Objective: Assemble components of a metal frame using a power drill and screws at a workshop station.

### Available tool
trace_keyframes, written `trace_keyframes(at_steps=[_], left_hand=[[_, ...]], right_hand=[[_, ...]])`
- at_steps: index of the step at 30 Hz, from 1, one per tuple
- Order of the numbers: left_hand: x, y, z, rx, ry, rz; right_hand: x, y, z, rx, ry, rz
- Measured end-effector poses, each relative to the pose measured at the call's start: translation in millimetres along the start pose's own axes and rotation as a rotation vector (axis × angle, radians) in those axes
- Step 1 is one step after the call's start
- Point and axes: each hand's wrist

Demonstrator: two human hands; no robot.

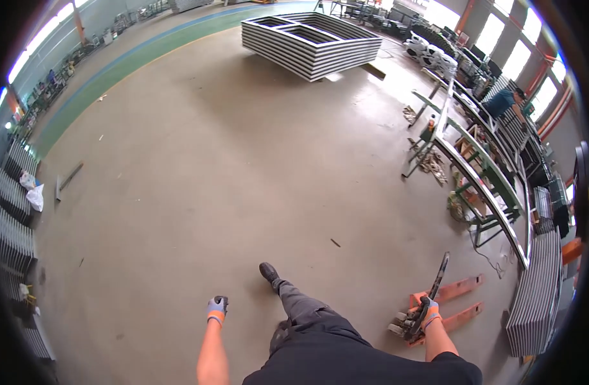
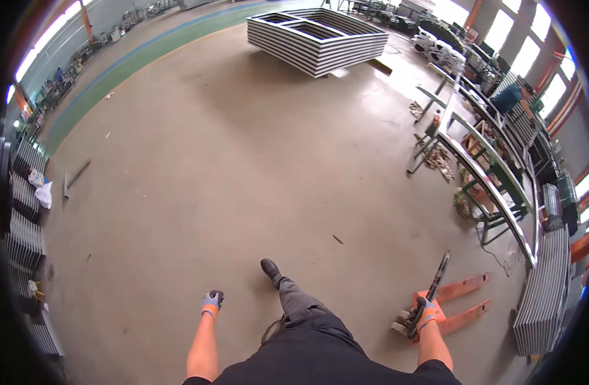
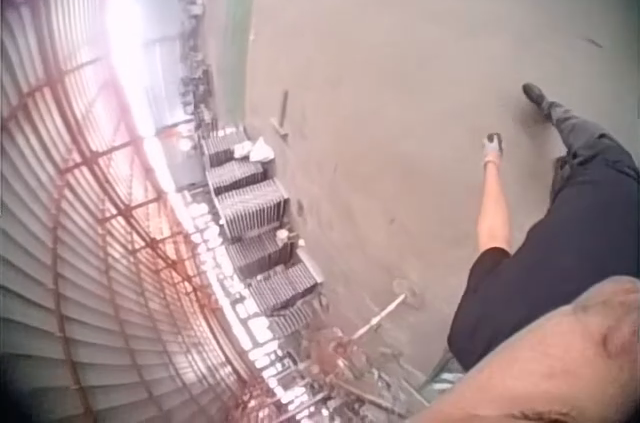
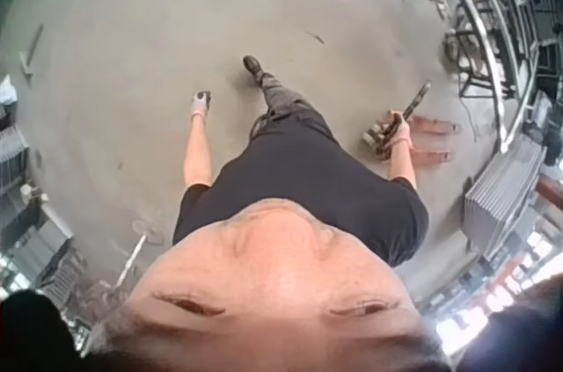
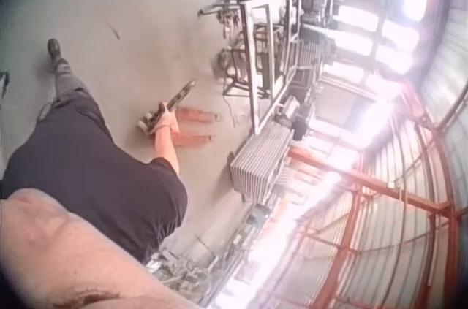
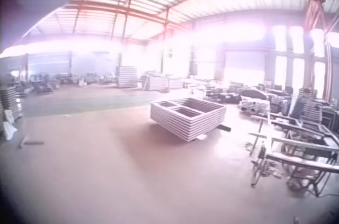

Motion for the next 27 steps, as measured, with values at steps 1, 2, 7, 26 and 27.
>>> trace_keyframes(at_steps=[1,2,7,26,27], left_hand=[[7,-5,11,0.001,-0.022,0.007],[17,1,27,0.023,-0.024,0.0],[34,1,83,0.171,-0.12,0.078],[189,126,233,-0.113,-0.395,0.53],[212,122,250,-0.132,-0.405,0.519]], right_hand=[[-3,6,-24,-0.014,0.015,-0.01],[-4,15,-58,-0.055,0.014,0.001],[1,49,-198,-0.245,0.115,0.106],[-159,54,-676,-0.987,0.43,0.085],[-163,43,-694,-0.982,0.436,0.071]])
Point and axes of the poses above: each hand's wrist, its own x-axis towards the middle knuckle, its own z-axis out of the back of the hand, y = z × x, and after that the axes turned 2 degrees about -z, right-handed
